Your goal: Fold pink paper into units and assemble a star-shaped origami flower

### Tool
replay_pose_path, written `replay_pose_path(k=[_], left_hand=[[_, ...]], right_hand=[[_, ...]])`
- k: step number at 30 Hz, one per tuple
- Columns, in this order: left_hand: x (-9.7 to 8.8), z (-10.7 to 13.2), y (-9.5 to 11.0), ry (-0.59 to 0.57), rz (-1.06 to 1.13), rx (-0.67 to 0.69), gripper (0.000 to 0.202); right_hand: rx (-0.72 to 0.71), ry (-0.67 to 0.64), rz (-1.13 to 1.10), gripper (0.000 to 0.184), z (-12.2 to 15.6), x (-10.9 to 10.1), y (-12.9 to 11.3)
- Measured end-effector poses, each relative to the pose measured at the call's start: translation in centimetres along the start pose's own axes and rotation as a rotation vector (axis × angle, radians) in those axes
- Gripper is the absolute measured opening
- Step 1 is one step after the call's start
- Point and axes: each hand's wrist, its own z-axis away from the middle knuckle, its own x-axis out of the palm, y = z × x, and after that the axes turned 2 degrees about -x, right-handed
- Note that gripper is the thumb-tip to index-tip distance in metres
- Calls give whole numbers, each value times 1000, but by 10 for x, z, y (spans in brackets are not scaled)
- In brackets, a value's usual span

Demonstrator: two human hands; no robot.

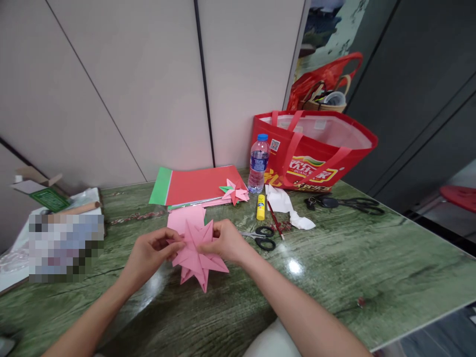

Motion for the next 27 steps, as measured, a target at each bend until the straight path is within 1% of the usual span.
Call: replay_pose_path(k=[5,8,15,19,24,27], left_hand=[[-2,-1,-4,31,-56,32,11],[-1,-1,-6,37,-64,47,10],[-1,-3,-1,-18,-5,0,18],[-4,-4,-3,-49,42,-16,11],[-7,-4,-8,-50,50,4,13],[-7,-5,-9,-71,21,51,12]], right_hand=[[-7,-34,-52,25,-2,-1,4],[-9,-39,-53,27,-2,-1,6],[-8,12,-4,18,-2,-2,4],[-30,15,8,14,-3,-4,4],[-16,21,3,12,-3,-7,4],[-19,24,12,13,-2,-7,4]])
